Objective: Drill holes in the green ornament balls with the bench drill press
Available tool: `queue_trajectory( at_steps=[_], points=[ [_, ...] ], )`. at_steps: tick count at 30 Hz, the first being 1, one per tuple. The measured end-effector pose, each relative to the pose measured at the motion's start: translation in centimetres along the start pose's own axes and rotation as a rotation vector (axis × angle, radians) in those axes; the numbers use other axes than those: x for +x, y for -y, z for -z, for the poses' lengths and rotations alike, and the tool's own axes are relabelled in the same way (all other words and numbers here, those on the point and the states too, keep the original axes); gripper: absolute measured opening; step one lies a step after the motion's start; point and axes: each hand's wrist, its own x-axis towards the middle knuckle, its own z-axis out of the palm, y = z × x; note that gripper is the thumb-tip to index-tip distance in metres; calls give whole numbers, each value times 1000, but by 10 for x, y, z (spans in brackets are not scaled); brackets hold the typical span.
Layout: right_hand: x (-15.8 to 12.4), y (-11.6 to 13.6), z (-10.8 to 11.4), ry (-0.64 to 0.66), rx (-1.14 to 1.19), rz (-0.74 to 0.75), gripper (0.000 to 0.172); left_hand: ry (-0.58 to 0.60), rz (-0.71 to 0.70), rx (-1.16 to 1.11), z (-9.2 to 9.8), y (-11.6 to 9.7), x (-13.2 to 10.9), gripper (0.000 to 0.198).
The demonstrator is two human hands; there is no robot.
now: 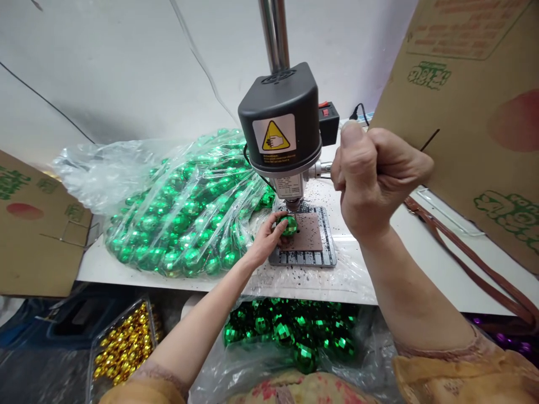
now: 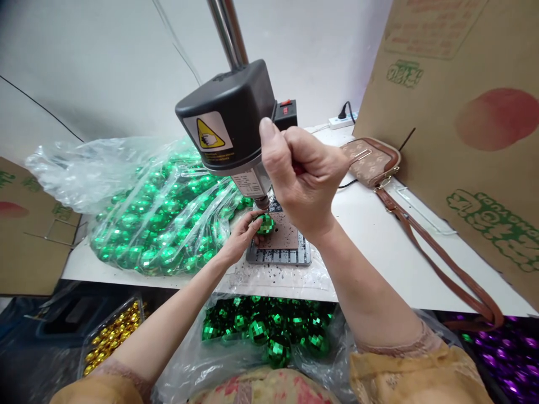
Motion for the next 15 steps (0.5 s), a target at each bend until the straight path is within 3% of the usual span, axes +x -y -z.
queue_trajectory(
  at_steps=[5,10,15],
  points=[
    [0,2,-1,-3,-27,38,50,30,-49,105,-1,0,3,48],
    [2,4,-1,-11,40,23,51,3,-173,384,-2,-1,7,36],
    [3,6,-2,-31,137,31,49,-108,-195,506,-17,-3,0,41]
  ],
)
